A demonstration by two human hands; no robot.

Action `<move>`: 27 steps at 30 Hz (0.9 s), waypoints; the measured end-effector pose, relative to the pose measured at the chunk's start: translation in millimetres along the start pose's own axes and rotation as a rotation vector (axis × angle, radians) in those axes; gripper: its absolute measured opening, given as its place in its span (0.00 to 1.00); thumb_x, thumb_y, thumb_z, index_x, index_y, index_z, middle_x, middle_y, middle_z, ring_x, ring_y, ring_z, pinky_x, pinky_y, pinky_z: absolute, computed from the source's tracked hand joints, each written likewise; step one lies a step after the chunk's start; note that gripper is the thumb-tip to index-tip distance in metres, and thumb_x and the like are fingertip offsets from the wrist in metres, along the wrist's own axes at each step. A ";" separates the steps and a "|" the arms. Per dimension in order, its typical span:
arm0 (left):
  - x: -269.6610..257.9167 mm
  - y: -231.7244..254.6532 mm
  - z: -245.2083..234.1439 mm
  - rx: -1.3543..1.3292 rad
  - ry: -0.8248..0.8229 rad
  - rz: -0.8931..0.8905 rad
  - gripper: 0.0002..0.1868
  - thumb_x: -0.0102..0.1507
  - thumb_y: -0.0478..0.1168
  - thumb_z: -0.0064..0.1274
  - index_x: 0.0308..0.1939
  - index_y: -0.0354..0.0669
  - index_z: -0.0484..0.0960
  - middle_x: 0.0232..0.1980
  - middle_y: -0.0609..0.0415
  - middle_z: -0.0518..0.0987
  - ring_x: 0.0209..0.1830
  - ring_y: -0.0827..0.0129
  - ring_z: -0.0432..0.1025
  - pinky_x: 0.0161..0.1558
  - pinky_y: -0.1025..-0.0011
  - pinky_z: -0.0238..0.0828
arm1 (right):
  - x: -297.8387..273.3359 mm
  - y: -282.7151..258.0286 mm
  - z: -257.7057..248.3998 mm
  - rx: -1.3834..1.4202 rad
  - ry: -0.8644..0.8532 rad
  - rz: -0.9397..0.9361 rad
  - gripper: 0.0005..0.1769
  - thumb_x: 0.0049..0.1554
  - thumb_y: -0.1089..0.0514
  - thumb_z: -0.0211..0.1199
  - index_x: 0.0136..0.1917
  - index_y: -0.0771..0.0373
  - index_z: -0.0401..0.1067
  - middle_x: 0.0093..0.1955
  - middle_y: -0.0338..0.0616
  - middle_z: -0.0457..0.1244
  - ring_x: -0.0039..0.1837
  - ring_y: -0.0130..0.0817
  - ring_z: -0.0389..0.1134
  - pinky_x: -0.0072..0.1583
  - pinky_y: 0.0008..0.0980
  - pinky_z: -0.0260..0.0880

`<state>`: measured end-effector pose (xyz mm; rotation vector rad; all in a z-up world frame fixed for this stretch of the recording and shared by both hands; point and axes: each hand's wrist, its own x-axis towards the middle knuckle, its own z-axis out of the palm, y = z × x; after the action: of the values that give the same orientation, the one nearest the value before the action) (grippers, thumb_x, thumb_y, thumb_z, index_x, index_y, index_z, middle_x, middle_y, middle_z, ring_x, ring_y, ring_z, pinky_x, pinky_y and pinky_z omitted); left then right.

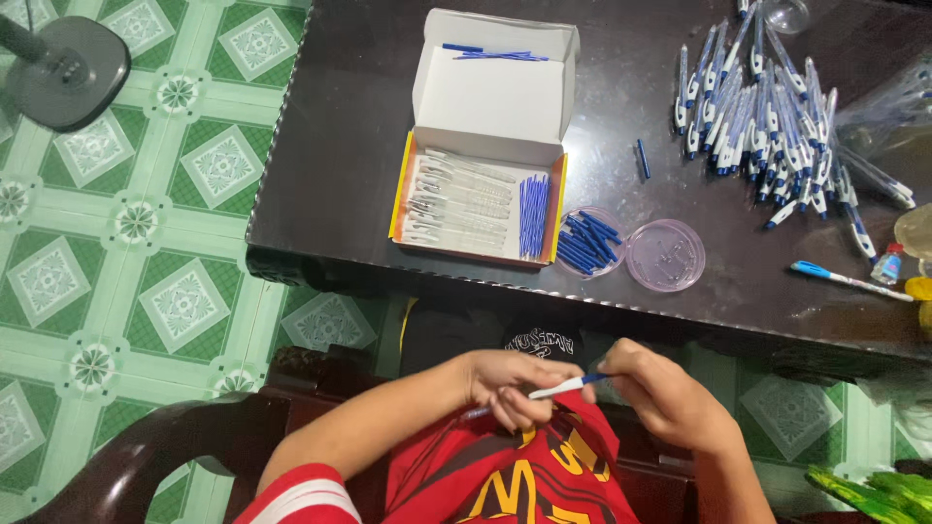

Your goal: The person assembles blue ballpoint pens by inserting refill cartridges into pen barrels. They pick up a refill from a plastic container and a barrel from a pile on the table, insert the refill into the barrel, and place the assembled pen into a cardboard box. This process is repeated multiple times.

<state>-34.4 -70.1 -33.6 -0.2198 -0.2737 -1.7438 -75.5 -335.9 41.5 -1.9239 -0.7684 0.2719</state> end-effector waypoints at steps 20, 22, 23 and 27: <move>-10.7 -4.9 18.0 1.176 0.818 0.534 0.20 0.74 0.44 0.43 0.70 0.47 0.72 0.18 0.55 0.73 0.16 0.79 0.63 0.21 0.82 0.56 | 44.2 27.6 24.5 0.016 0.405 0.358 0.24 0.52 0.41 0.70 0.49 0.57 0.66 0.32 0.43 0.59 0.36 0.35 0.60 0.40 0.34 0.62; -10.0 -4.5 31.2 1.328 0.931 0.515 0.20 0.73 0.44 0.45 0.70 0.49 0.74 0.18 0.52 0.75 0.19 0.74 0.70 0.24 0.80 0.64 | 46.7 27.1 24.6 -0.118 0.384 0.352 0.19 0.57 0.47 0.69 0.28 0.54 0.71 0.19 0.38 0.56 0.26 0.32 0.56 0.35 0.31 0.59; -8.6 -5.0 40.2 1.387 1.020 0.471 0.21 0.74 0.45 0.42 0.70 0.51 0.74 0.17 0.53 0.75 0.18 0.73 0.68 0.26 0.77 0.66 | 45.7 32.6 24.2 -0.083 0.322 0.359 0.22 0.59 0.46 0.65 0.28 0.56 0.68 0.19 0.43 0.55 0.27 0.33 0.55 0.35 0.34 0.58; -7.7 -12.0 34.9 1.234 1.027 0.416 0.22 0.74 0.45 0.41 0.72 0.52 0.73 0.16 0.58 0.71 0.15 0.77 0.62 0.21 0.79 0.62 | 46.0 29.4 20.5 0.046 0.203 0.281 0.23 0.64 0.50 0.57 0.29 0.58 0.62 0.22 0.43 0.54 0.30 0.31 0.55 0.36 0.34 0.60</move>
<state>-44.9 -50.2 -3.4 1.3648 -0.4351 -0.8467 -38.6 -301.0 12.7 -1.9784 -0.3544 0.2576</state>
